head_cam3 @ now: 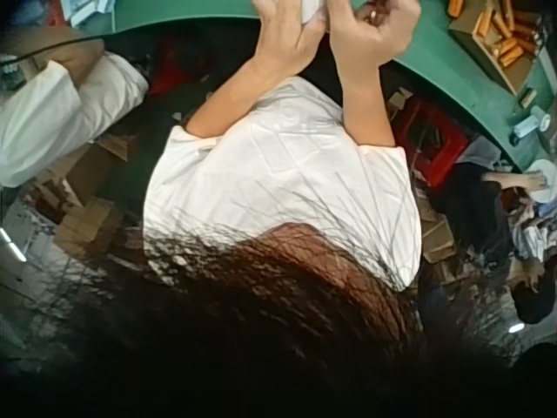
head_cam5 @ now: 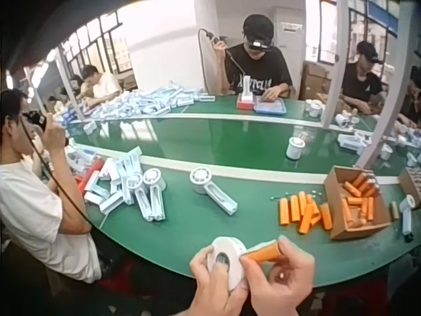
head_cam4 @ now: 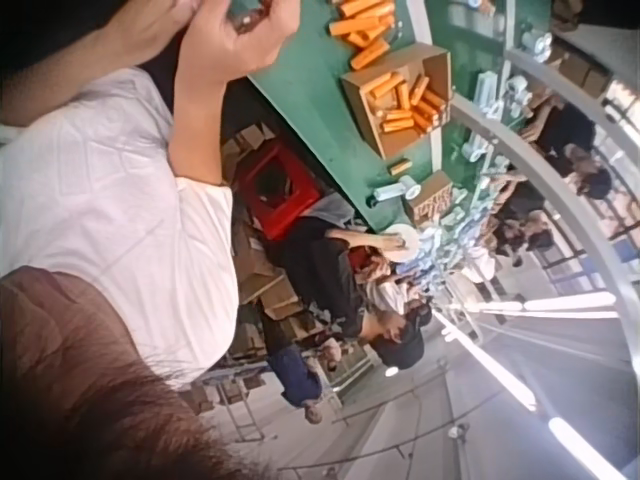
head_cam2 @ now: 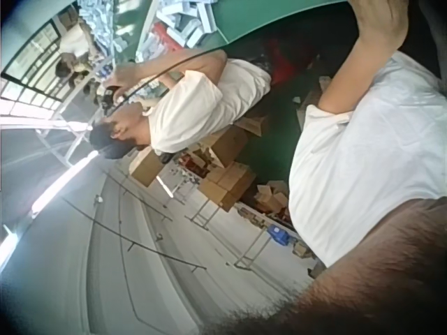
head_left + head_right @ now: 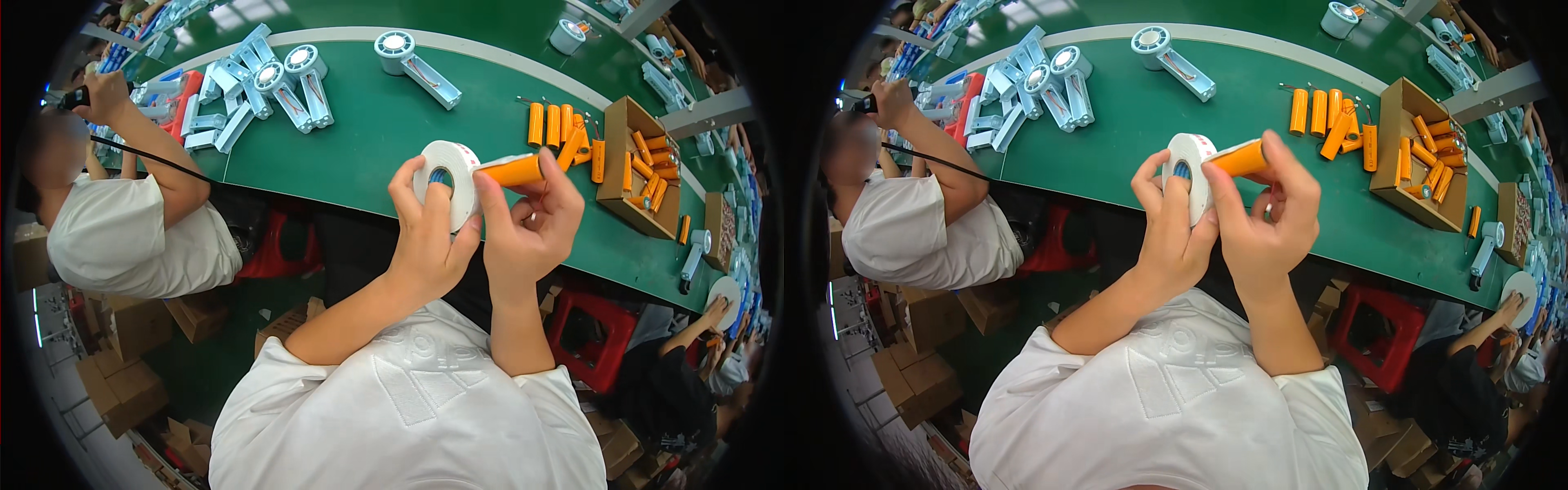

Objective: The person is applying white tape to small orange cylindrical parts and assembling them into blue plastic housings on an assembly line.

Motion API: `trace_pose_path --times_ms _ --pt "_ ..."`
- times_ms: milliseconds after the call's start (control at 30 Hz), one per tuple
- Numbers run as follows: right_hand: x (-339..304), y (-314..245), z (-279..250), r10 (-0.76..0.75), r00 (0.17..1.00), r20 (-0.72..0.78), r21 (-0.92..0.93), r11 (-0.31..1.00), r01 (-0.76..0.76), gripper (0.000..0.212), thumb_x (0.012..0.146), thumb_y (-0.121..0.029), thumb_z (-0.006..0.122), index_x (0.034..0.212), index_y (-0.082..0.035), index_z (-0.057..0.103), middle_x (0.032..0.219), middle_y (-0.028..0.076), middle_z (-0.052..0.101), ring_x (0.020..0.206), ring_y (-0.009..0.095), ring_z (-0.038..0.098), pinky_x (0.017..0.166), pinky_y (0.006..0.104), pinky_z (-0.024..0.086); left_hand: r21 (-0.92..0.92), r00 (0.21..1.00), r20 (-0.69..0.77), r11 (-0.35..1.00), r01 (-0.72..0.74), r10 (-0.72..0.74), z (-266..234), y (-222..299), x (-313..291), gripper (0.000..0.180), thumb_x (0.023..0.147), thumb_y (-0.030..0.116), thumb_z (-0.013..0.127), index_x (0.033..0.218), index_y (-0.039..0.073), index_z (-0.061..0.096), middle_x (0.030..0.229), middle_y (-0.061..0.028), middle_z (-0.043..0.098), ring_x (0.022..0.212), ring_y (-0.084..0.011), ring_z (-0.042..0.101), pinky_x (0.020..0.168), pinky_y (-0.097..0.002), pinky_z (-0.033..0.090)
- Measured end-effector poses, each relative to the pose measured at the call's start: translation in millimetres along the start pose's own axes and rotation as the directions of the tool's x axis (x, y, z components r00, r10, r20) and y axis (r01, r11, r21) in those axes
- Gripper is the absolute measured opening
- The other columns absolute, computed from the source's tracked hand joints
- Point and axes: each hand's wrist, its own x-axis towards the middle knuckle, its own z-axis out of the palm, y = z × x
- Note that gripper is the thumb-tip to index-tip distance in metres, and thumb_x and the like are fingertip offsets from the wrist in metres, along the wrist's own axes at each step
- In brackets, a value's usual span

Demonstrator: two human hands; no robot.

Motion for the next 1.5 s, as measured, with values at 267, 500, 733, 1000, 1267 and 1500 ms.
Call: trace_pose_path --times_ms 267,500,733,1000,1267,1500 --pt "5 41 -8 -0.340 0.939 -0.058 -0.270 0.910 0.313 0.066 0.077 0.000 0.096 0.135 -0.009 0.065 0.100 0.006 0.077 0.075 0.012 0.067 0.052 0.0216 0.040 -0.166 0.937 0.316 0.964 0.207 -0.147 -21 0 12 0.033 0.097 0.021 0.070 0.117 -0.001 0.057 0.149 -0.0349 0.039 0.133 -0.0495 0.040 0.110 -0.0576 0.039" --pt "39 54 -65 0.382 0.924 0.019 0.224 0.899 -0.377 0.061 0.085 0.008 0.085 0.141 -0.002 0.064 0.101 0.013 0.075 0.078 0.014 0.068 0.071 0.0211 0.053 0.438 0.975 0.220 0.890 -0.125 0.029 -69 -16 20 0.039 0.093 0.032 0.078 0.118 0.006 0.065 0.157 -0.0291 0.041 0.133 -0.0440 0.045 0.106 -0.0557 0.036" --pt "7 59 -89 0.438 0.875 0.207 0.286 0.828 -0.482 0.067 0.086 0.013 0.081 0.148 0.001 0.060 0.100 0.015 0.074 0.081 0.016 0.070 0.076 0.0222 0.056 0.687 0.969 0.209 0.686 -0.240 0.130 -107 -46 66 0.042 0.093 0.039 0.081 0.119 0.008 0.067 0.159 -0.0227 0.044 0.134 -0.0372 0.048 0.108 -0.0529 0.033" --pt "17 61 -95 0.475 0.830 0.292 0.367 0.746 -0.556 0.066 0.086 0.015 0.079 0.147 0.000 0.057 0.102 0.016 0.073 0.082 0.016 0.071 0.077 0.0227 0.058 0.690 0.766 0.459 0.363 -0.626 0.450 -92 -77 191 0.019 0.092 0.021 0.076 0.110 0.016 0.072 0.158 -0.0045 0.050 0.133 -0.0302 0.051 0.110 -0.0487 0.035" --pt "11 71 -107 0.475 0.824 0.308 0.578 0.595 -0.559 0.066 0.085 0.017 0.077 0.142 -0.005 0.051 0.104 0.018 0.071 0.083 0.018 0.071 0.076 0.0238 0.059 0.567 0.623 0.749 0.266 -0.779 0.226 -83 -93 246 0.015 0.091 0.012 0.080 0.105 0.012 0.074 0.139 -0.0015 0.067 0.129 -0.0288 0.056 0.109 -0.0441 0.047" --pt "6 82 -119 0.501 0.834 0.231 0.679 0.531 -0.506 0.066 0.082 0.019 0.076 0.137 -0.007 0.051 0.106 0.019 0.071 0.082 0.021 0.072 0.074 0.0275 0.062 0.129 0.619 0.730 0.830 -0.543 0.291 -80 -55 224 0.014 0.081 0.002 0.087 0.083 0.008 0.074 0.114 0.0000 0.076 0.120 -0.0248 0.061 0.104 -0.0372 0.053"
